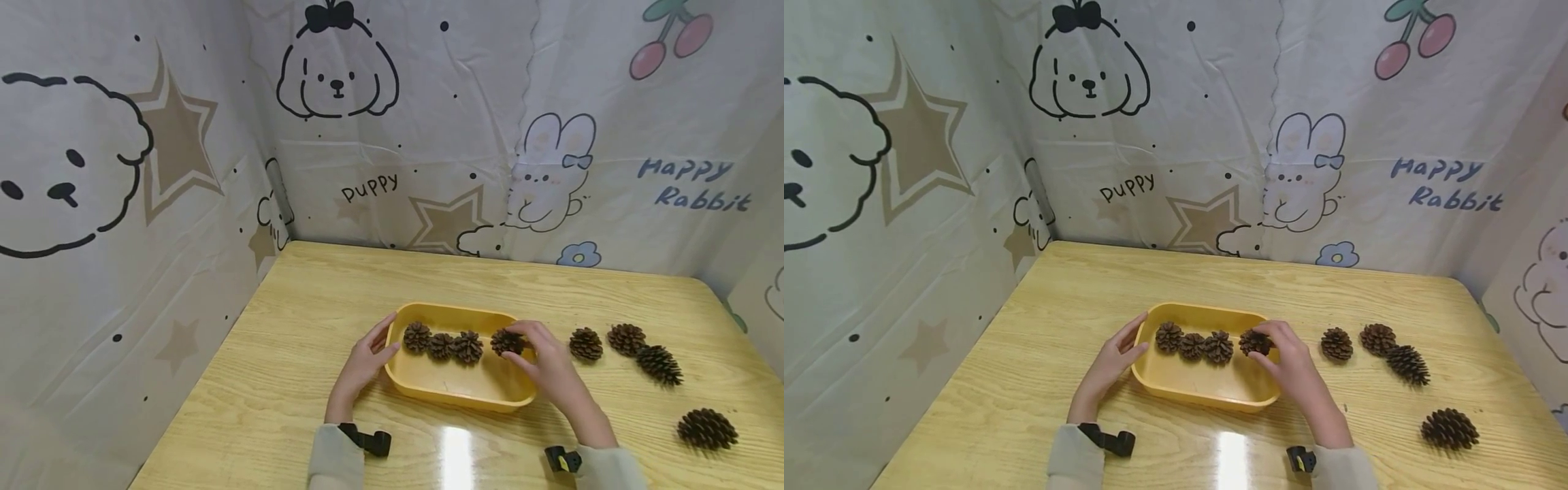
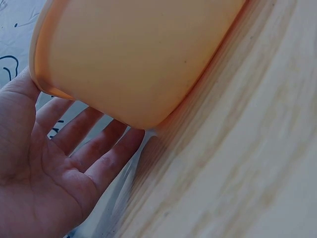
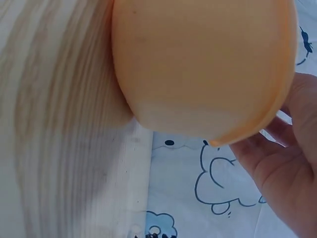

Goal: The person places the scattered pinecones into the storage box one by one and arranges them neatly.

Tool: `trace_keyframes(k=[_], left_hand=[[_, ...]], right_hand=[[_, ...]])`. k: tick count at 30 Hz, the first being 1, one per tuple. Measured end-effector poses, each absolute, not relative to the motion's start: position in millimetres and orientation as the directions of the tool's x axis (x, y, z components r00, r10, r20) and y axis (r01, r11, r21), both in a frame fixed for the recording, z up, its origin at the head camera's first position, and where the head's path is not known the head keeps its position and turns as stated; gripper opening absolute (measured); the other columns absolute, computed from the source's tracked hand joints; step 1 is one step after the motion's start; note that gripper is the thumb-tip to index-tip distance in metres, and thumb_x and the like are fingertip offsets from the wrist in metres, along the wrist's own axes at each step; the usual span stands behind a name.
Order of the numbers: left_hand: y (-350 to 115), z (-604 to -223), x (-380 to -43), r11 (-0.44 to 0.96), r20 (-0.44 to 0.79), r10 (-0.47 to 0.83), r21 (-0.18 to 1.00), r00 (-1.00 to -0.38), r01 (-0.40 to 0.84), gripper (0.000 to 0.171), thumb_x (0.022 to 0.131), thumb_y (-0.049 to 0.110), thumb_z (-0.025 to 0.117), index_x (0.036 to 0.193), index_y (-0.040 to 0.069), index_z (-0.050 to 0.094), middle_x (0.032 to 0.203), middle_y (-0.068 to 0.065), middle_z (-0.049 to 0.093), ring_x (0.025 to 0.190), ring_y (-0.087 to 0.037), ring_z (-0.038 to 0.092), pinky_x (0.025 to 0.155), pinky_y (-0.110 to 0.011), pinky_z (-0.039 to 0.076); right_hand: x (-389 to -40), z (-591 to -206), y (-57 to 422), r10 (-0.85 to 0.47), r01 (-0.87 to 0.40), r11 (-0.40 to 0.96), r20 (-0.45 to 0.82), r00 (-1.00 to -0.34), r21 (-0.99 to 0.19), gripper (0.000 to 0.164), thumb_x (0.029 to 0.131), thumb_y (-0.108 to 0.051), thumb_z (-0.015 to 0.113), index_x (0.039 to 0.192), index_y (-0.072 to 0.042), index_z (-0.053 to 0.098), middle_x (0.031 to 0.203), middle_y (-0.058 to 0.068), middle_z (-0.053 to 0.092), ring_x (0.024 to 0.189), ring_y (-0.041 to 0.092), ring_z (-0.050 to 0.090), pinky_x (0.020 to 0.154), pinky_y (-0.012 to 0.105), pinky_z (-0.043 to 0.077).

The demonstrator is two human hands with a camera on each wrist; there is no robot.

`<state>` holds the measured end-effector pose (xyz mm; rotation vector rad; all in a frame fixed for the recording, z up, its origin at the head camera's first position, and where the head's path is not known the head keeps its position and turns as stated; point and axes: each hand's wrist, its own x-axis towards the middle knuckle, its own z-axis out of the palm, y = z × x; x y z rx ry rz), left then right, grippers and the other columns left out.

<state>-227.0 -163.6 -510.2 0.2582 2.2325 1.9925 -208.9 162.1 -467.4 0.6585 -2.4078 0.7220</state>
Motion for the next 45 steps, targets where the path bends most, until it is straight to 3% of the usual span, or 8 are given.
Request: trace_keyframes(k=[7,19,33,45], left_hand=[[-163.1,-507.7,-227.6,0.103,0.014,0.223,0.994,-0.975,0.038,0.059,0.098,0.015,0.060,0.152,0.023,0.038,0.160,-0.004,0.032,0.149,-0.027,0.031,0.124,-0.045,0.027],[-163.3,-506.0,-227.6,0.093,0.017,0.235,0.995,-0.972,0.040,0.060,0.098,0.018,0.061,0.152,0.023,0.037,0.161,-0.005,0.032,0.149,-0.028,0.031,0.124,-0.046,0.026],[-164.0,-507.7,-228.8,0.092,0.024,0.234,0.995,-0.972,0.047,0.060,0.097,0.018,0.061,0.152,0.022,0.037,0.160,-0.008,0.032,0.148,-0.029,0.033,0.123,-0.045,0.028],[-163.7,-509.2,-227.4,0.115,0.014,0.231,0.993,-0.973,0.041,0.060,0.098,0.014,0.059,0.153,0.020,0.036,0.161,-0.010,0.031,0.147,-0.031,0.033,0.123,-0.047,0.028]], right_hand=[[-211.8,-467.4,153.3,-0.389,-0.611,0.738,0.560,-0.732,-0.286,0.044,0.068,0.003,0.084,0.108,0.002,0.066,0.106,0.014,0.065,0.097,0.030,0.066,0.082,0.043,0.060],[-214.3,-465.3,140.6,-0.430,-0.543,0.797,0.385,-0.817,-0.262,0.037,0.074,0.003,0.081,0.107,0.003,0.065,0.106,0.015,0.063,0.097,0.030,0.065,0.082,0.040,0.060],[-217.3,-468.5,134.7,-0.408,-0.494,0.824,0.317,-0.856,-0.275,0.034,0.078,0.001,0.079,0.107,0.003,0.062,0.106,0.016,0.061,0.095,0.028,0.065,0.076,0.037,0.060],[-216.5,-471.0,135.4,-0.407,-0.511,0.801,0.341,-0.847,-0.312,0.041,0.078,-0.002,0.080,0.113,0.006,0.061,0.110,0.019,0.060,0.100,0.032,0.064,0.083,0.041,0.059]])
